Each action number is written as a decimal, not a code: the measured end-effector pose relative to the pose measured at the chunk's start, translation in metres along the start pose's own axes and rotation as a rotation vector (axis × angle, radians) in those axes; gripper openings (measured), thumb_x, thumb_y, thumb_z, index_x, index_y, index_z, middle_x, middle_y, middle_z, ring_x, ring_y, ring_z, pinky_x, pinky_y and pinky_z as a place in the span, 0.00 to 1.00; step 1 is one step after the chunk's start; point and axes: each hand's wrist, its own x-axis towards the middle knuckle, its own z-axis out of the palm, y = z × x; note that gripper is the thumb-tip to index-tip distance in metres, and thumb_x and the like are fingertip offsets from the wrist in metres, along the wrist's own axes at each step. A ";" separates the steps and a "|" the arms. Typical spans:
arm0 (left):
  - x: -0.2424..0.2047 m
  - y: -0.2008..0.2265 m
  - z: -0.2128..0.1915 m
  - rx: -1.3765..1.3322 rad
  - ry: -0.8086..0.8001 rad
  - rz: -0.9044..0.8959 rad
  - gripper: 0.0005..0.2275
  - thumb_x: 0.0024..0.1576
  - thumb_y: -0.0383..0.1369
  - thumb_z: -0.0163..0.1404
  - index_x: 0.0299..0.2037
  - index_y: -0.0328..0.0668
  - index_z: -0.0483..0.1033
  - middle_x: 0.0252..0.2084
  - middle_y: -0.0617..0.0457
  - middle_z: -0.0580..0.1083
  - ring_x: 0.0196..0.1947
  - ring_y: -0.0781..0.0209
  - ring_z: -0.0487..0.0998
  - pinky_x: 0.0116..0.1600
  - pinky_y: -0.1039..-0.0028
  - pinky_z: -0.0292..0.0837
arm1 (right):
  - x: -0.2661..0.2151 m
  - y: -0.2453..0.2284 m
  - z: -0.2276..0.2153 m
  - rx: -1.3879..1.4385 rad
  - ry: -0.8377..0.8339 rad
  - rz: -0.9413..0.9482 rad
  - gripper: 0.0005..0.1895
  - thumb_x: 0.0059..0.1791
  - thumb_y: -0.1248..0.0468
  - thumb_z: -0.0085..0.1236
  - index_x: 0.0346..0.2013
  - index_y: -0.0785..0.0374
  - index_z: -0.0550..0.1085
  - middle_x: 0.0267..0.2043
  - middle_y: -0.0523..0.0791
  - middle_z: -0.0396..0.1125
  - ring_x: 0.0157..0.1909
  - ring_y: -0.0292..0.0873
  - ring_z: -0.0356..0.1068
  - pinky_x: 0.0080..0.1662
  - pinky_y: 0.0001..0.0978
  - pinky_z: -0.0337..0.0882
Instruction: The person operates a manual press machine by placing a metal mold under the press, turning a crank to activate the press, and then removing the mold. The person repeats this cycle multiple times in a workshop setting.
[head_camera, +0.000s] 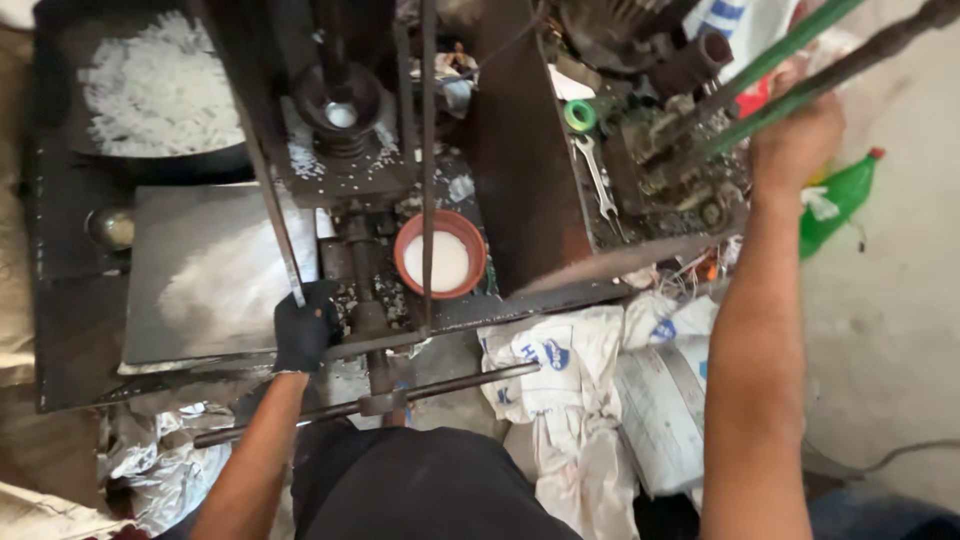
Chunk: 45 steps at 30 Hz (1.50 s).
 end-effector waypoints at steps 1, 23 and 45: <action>0.000 0.001 0.001 -0.007 -0.003 -0.001 0.09 0.60 0.36 0.55 0.38 0.37 0.80 0.20 0.60 0.69 0.17 0.71 0.64 0.21 0.75 0.56 | -0.001 -0.004 0.007 -0.016 0.020 -0.073 0.13 0.56 0.63 0.59 0.32 0.69 0.73 0.28 0.52 0.68 0.30 0.49 0.67 0.37 0.43 0.67; 0.001 0.002 0.001 0.024 -0.017 0.041 0.10 0.60 0.36 0.55 0.39 0.37 0.83 0.21 0.59 0.70 0.18 0.72 0.65 0.23 0.76 0.55 | -0.016 -0.006 0.024 0.016 0.148 -0.103 0.14 0.58 0.67 0.57 0.29 0.70 0.76 0.37 0.53 0.75 0.37 0.54 0.76 0.42 0.46 0.72; 0.004 0.000 0.000 0.017 -0.029 0.070 0.09 0.61 0.34 0.55 0.41 0.35 0.83 0.21 0.60 0.70 0.20 0.73 0.66 0.25 0.78 0.58 | -0.017 0.008 0.029 -0.010 0.130 -0.109 0.07 0.55 0.72 0.57 0.34 0.73 0.75 0.45 0.56 0.76 0.42 0.55 0.77 0.46 0.46 0.74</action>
